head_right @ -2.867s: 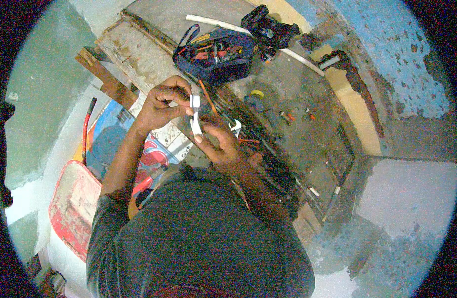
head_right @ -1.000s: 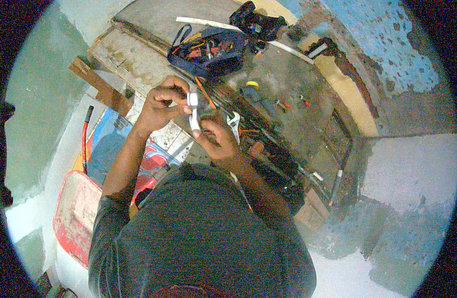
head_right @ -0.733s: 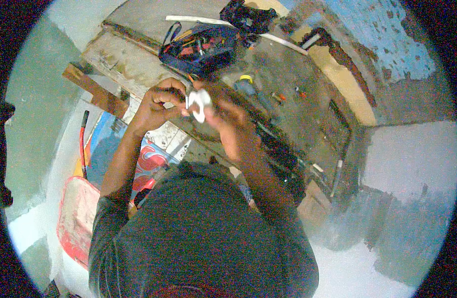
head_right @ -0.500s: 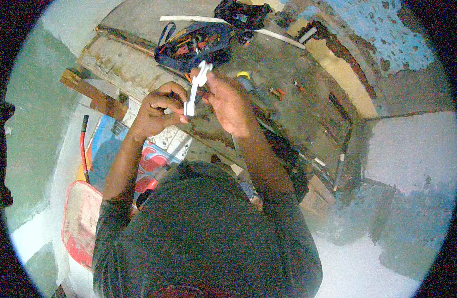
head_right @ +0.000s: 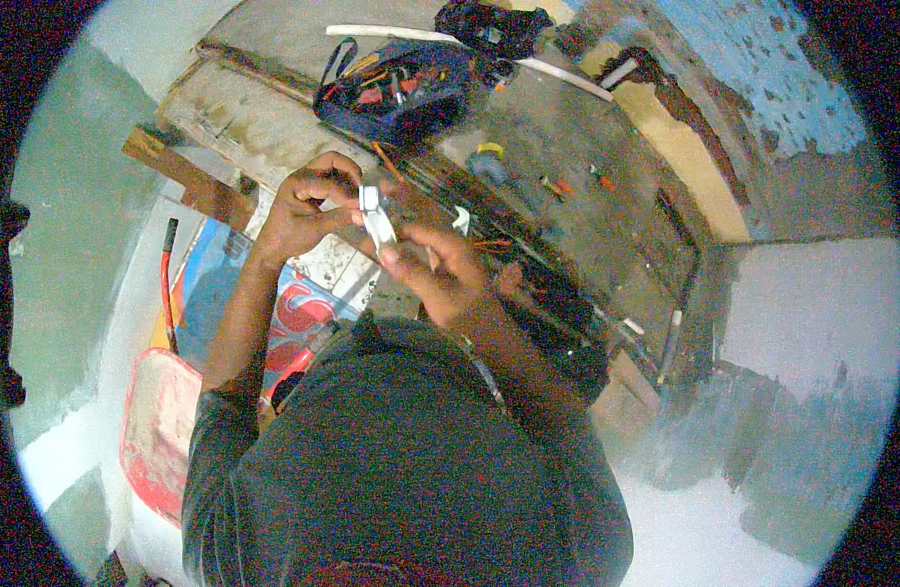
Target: The person assembles a plumbing connection by joining a PVC pipe with a metal fitting. They wrap the fitting threads with white tape and then screw the pipe onto the fitting by hand.
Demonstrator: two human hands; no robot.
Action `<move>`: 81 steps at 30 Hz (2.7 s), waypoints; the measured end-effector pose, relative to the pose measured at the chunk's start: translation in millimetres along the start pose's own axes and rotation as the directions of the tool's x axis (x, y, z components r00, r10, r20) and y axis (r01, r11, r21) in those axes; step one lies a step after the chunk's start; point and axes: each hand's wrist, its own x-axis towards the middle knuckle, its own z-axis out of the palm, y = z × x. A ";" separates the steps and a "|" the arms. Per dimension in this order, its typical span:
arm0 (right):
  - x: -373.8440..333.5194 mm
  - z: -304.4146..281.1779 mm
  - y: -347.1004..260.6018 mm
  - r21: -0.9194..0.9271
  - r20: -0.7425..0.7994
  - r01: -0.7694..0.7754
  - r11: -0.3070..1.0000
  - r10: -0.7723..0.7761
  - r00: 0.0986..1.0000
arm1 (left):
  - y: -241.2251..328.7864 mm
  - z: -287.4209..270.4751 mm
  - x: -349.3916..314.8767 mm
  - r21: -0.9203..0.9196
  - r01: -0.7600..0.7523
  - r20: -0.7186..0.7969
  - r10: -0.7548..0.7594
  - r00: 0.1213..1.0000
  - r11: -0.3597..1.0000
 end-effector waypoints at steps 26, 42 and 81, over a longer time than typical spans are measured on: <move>-6.9 6.9 25.5 -0.500 -0.091 0.084 0.862 -0.148 0.985 | -5.8 -4.1 1.4 -0.005 0.035 -0.079 -0.035 0.996 0.999; 74.5 -34.7 25.6 0.540 -0.097 0.012 0.842 0.049 0.994 | 12.2 18.7 8.0 -0.035 -0.087 0.062 0.089 0.994 0.996; 10.8 -0.6 67.8 -0.322 -0.011 -0.164 0.932 0.170 0.985 | -4.7 3.2 1.2 -0.043 0.034 -0.094 -0.038 0.995 0.998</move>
